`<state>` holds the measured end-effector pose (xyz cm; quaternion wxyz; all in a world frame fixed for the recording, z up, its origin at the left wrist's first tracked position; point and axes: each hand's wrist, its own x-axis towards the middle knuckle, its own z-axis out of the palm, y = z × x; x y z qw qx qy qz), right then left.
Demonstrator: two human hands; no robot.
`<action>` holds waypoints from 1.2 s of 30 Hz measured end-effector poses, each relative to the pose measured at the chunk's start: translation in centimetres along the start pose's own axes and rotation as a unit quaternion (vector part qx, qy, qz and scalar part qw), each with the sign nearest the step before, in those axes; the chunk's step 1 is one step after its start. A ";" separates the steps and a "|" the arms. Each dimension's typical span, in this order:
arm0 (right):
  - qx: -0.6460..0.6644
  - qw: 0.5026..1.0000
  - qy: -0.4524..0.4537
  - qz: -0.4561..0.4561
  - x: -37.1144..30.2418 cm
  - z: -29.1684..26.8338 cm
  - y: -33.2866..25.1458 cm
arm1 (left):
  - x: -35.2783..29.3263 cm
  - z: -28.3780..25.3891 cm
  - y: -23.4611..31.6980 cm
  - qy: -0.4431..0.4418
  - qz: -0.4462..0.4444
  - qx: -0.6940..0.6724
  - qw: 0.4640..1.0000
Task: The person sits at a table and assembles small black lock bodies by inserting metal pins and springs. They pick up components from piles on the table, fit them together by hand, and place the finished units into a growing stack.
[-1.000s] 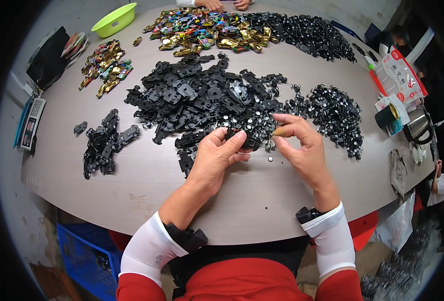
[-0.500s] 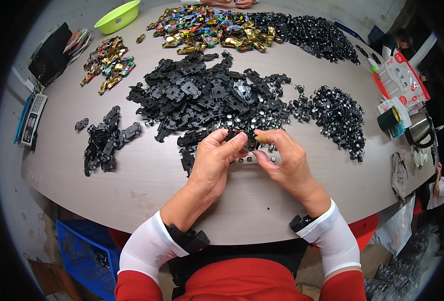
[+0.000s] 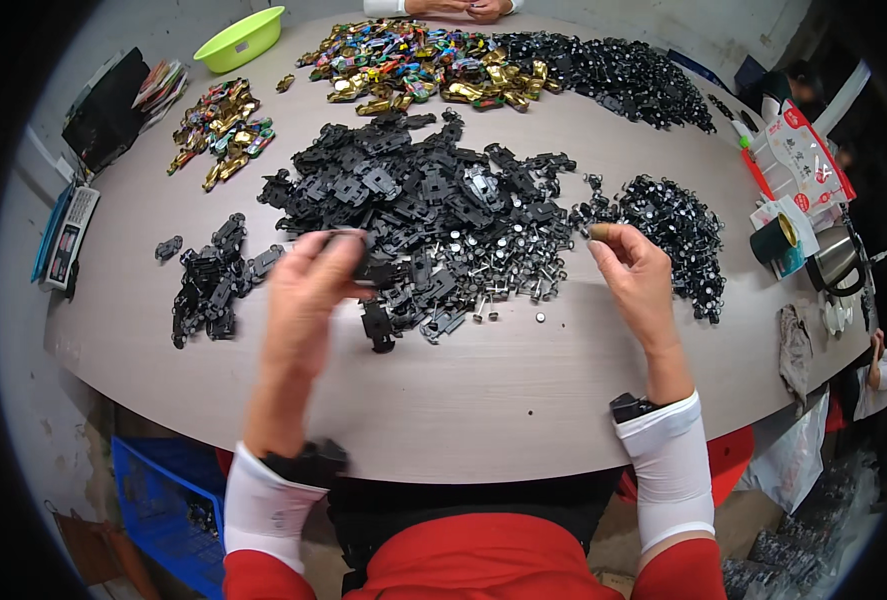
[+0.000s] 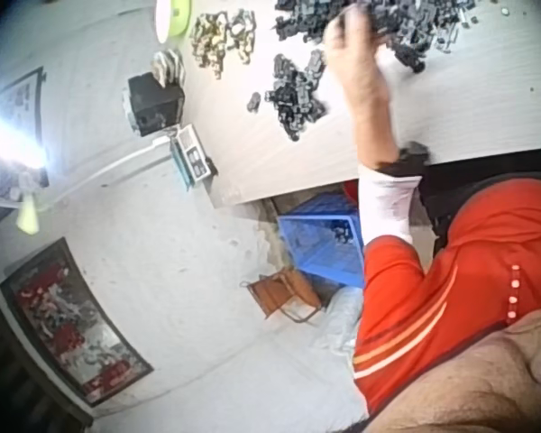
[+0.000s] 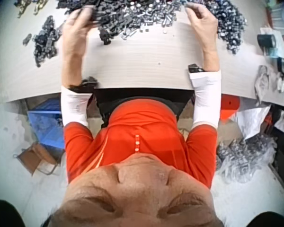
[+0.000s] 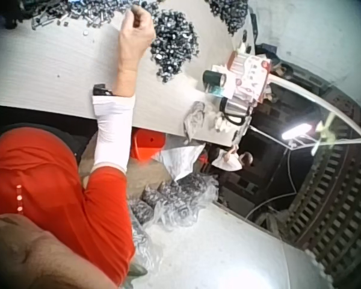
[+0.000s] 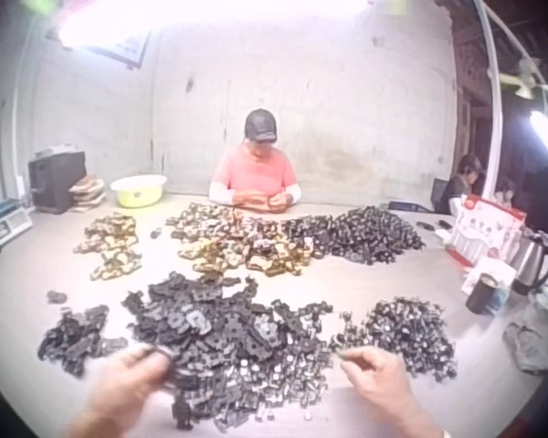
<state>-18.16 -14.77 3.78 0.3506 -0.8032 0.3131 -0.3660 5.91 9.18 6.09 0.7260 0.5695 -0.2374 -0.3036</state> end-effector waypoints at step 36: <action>-0.084 0.980 -0.175 -0.037 -0.9 1.3 -0.8 | -3.4 -0.2 -1.5 -0.113 0.067 0.564 0.815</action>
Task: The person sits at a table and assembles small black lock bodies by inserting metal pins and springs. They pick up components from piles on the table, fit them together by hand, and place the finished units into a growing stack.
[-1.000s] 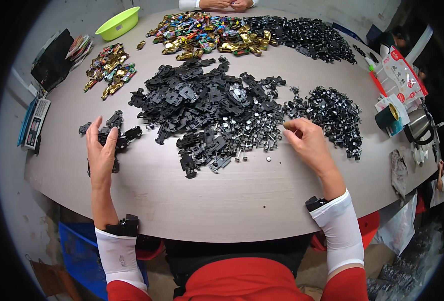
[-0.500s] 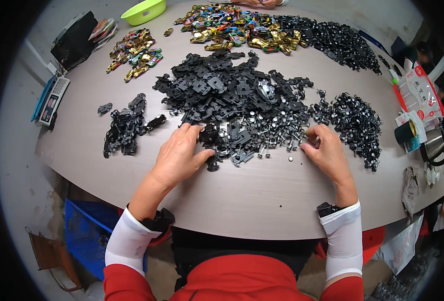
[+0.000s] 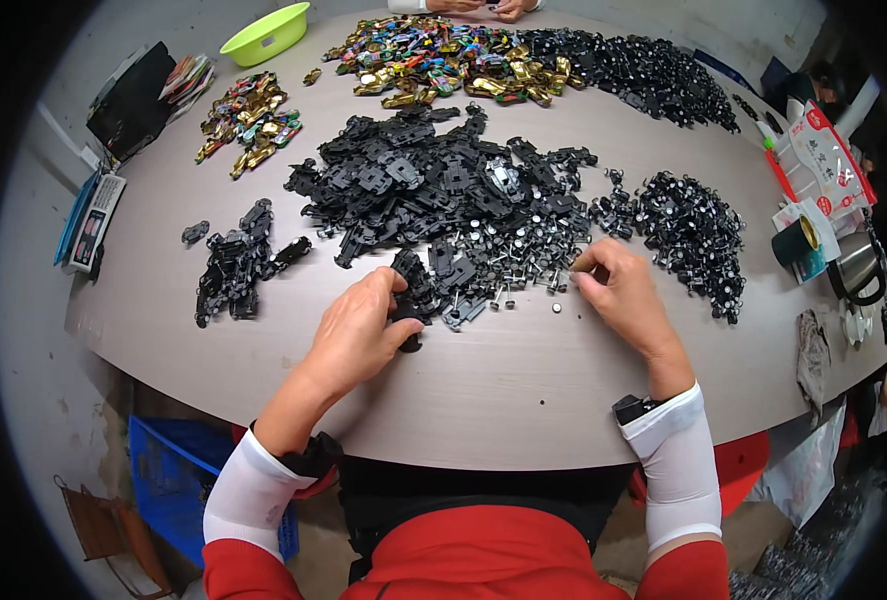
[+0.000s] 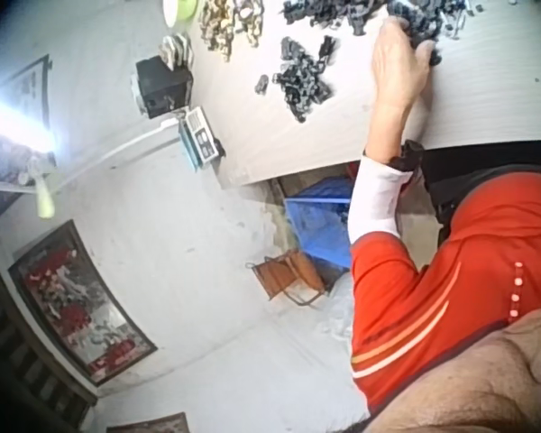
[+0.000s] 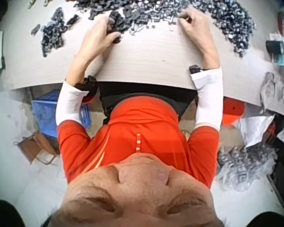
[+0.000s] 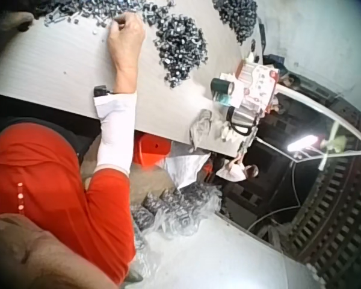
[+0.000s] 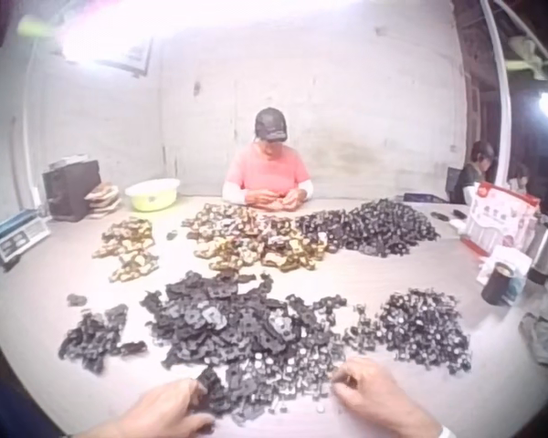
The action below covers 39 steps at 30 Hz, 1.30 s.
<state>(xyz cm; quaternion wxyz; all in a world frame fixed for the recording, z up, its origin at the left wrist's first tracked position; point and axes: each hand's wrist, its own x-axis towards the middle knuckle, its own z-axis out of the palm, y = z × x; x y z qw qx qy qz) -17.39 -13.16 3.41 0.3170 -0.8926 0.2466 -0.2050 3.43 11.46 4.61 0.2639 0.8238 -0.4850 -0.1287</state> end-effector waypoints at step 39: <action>0.019 0.967 0.068 -0.246 -0.8 2.9 -3.5 | 5.6 5.0 5.0 -0.089 -0.165 -0.671 0.717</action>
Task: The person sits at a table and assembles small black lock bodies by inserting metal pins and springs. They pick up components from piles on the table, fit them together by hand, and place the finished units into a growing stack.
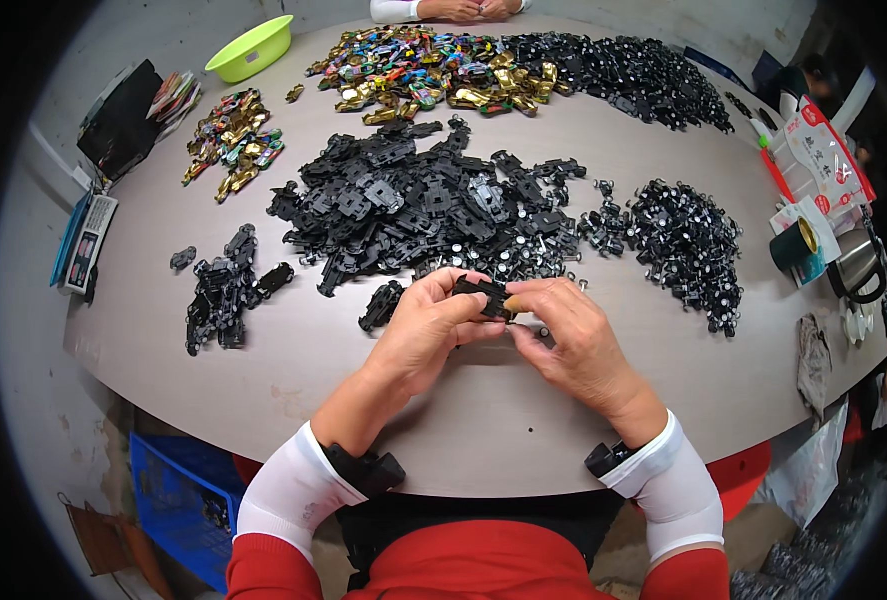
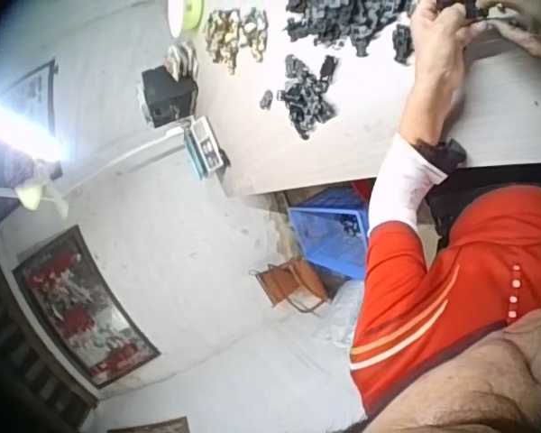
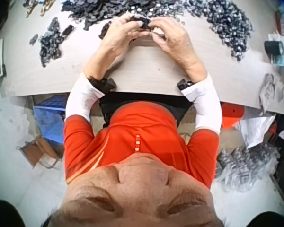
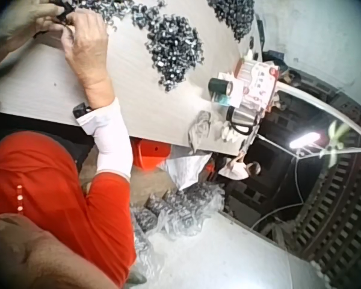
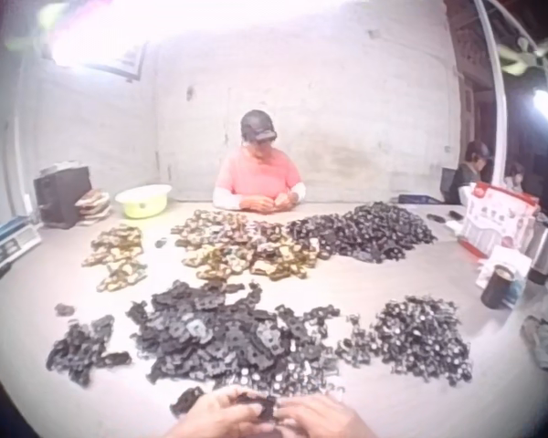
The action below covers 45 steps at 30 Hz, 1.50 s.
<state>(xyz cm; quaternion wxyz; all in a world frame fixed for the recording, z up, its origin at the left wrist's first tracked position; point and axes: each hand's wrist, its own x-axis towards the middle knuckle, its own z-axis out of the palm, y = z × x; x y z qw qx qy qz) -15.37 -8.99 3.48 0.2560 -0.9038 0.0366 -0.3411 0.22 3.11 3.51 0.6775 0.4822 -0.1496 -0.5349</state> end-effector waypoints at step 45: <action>-0.036 0.947 -0.038 0.318 -1.1 -6.8 7.5 | -0.1 -0.8 -0.5 -0.081 0.000 -0.061 0.995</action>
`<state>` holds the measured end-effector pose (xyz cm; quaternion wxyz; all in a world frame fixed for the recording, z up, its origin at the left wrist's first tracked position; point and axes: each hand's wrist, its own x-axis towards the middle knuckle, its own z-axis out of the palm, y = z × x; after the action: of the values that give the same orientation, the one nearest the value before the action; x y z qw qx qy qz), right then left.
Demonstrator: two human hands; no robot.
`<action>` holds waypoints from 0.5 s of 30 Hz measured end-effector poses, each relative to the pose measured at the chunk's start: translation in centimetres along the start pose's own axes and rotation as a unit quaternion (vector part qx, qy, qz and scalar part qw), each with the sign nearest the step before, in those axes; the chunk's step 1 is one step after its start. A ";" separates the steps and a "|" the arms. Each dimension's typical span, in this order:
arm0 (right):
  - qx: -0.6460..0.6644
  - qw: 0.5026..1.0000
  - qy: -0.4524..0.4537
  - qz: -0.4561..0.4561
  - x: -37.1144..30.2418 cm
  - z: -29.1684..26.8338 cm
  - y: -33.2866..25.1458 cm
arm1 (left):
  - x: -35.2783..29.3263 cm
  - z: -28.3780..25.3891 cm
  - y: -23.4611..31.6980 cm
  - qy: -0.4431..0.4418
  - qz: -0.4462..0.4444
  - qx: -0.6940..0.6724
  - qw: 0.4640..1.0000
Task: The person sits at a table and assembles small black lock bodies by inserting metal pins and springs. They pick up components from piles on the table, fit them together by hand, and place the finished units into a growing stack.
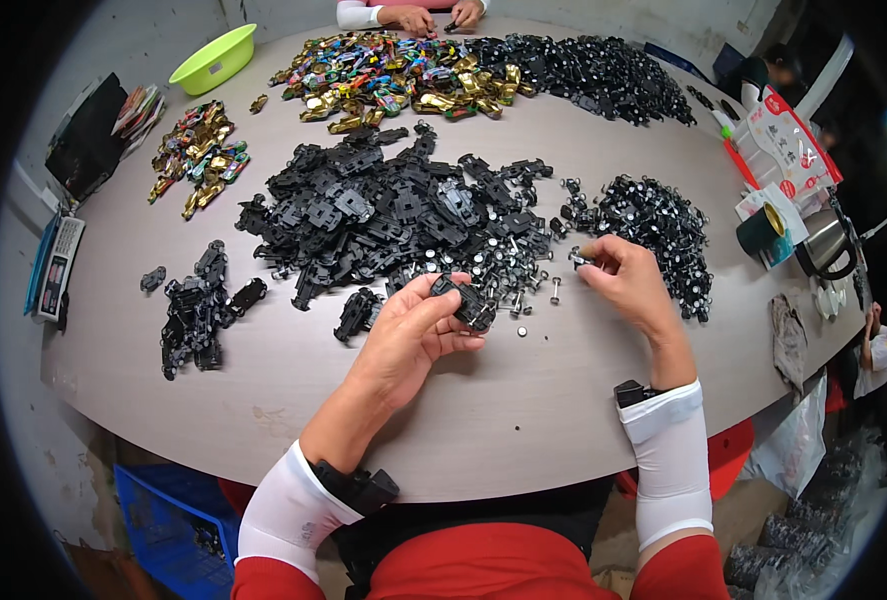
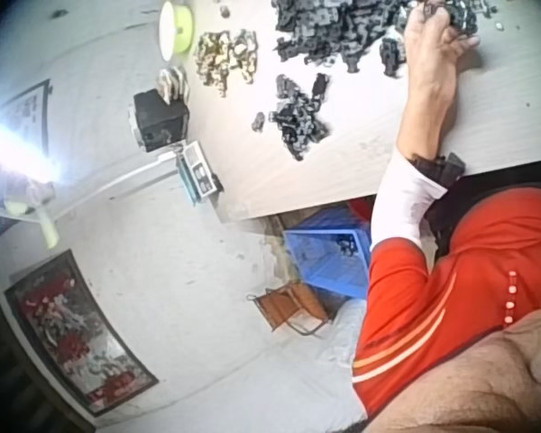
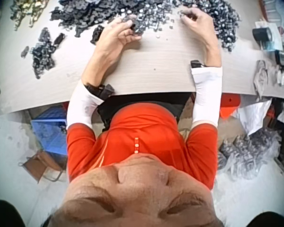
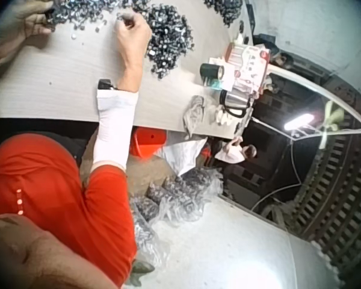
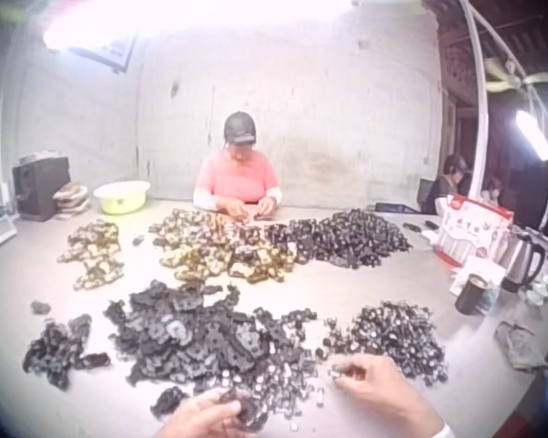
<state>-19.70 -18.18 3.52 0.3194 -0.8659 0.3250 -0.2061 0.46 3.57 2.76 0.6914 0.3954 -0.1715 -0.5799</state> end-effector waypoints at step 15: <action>-0.090 0.985 -0.066 0.129 -2.3 -1.9 -0.9 | -0.1 0.3 -0.4 0.019 0.000 0.113 0.993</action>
<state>-22.02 -16.89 5.16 0.2852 -0.8537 0.4291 -0.0755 -0.08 3.55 2.70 0.6453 0.4818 -0.2228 -0.5494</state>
